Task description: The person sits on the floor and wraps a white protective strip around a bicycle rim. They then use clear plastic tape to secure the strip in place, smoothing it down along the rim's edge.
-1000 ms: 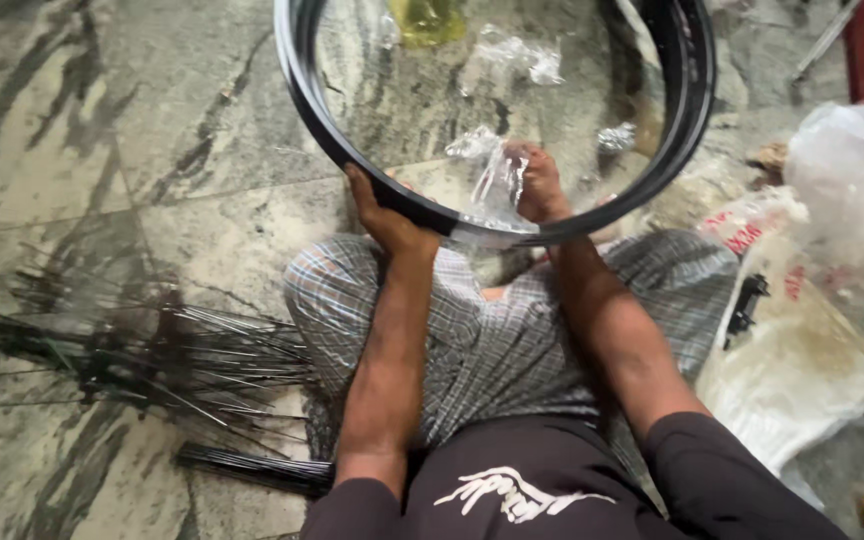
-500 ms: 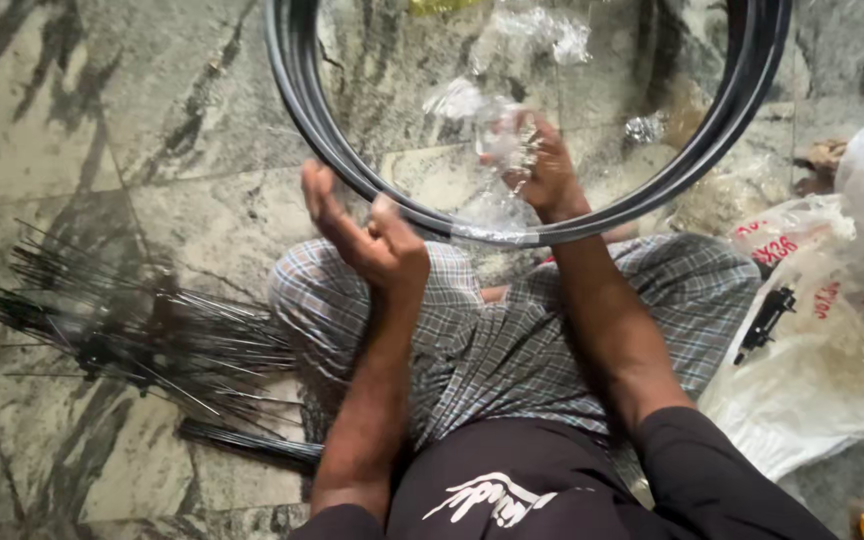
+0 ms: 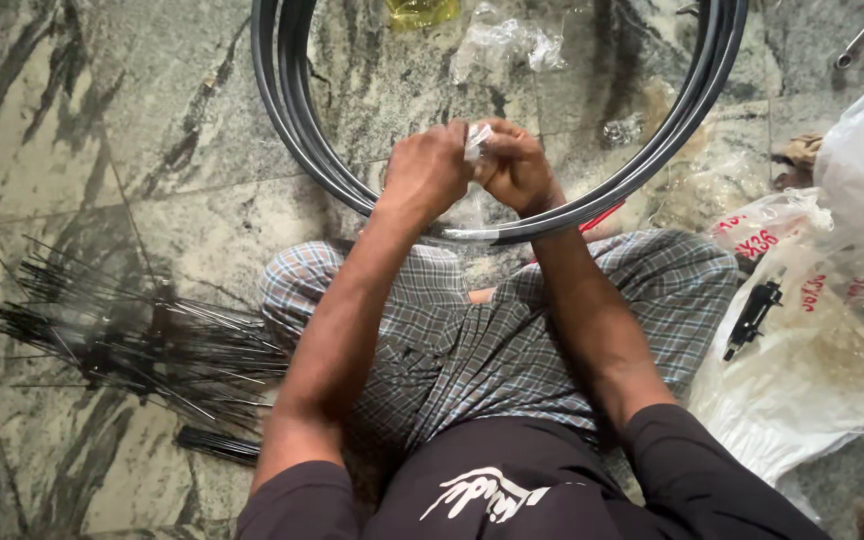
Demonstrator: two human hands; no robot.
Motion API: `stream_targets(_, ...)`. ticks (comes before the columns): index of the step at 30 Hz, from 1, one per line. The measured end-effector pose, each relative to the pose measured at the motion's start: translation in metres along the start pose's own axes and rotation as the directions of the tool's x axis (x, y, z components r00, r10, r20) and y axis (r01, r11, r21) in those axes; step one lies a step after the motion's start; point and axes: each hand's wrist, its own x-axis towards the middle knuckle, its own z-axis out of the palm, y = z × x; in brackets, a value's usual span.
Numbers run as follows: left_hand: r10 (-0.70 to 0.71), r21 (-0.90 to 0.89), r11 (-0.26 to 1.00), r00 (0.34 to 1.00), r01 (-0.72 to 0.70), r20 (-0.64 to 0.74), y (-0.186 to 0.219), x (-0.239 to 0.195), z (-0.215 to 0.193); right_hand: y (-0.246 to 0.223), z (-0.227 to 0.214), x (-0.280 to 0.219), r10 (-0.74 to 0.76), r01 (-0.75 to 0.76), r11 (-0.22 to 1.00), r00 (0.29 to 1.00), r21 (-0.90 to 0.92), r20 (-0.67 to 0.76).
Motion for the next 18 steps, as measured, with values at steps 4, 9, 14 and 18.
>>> stream_targets(4,0.067,-0.189,0.969,0.904,-0.160,-0.423,0.018,-0.036,-0.021,0.005,-0.020,0.002,-0.114,0.136,0.984,0.977,0.119,-0.181)
stream_targets(9,-0.065,-0.818,0.566,0.983,-0.108,-0.175,0.030,-0.148,-0.023,-0.004,-0.005,0.004,0.187,-0.186,0.982,0.973,0.020,-0.137)
stream_targets(14,-0.068,-0.104,0.993,0.976,0.047,-0.206,0.031,-0.173,0.075,0.013,0.028,-0.002,0.342,-0.342,0.934,0.940,-0.108,-0.019)
stream_targets(18,-0.260,-0.113,0.958,0.965,0.262,0.036,0.025,-0.143,0.086,0.006,0.049,-0.004,0.327,-0.327,0.934,0.945,-0.144,-0.028)
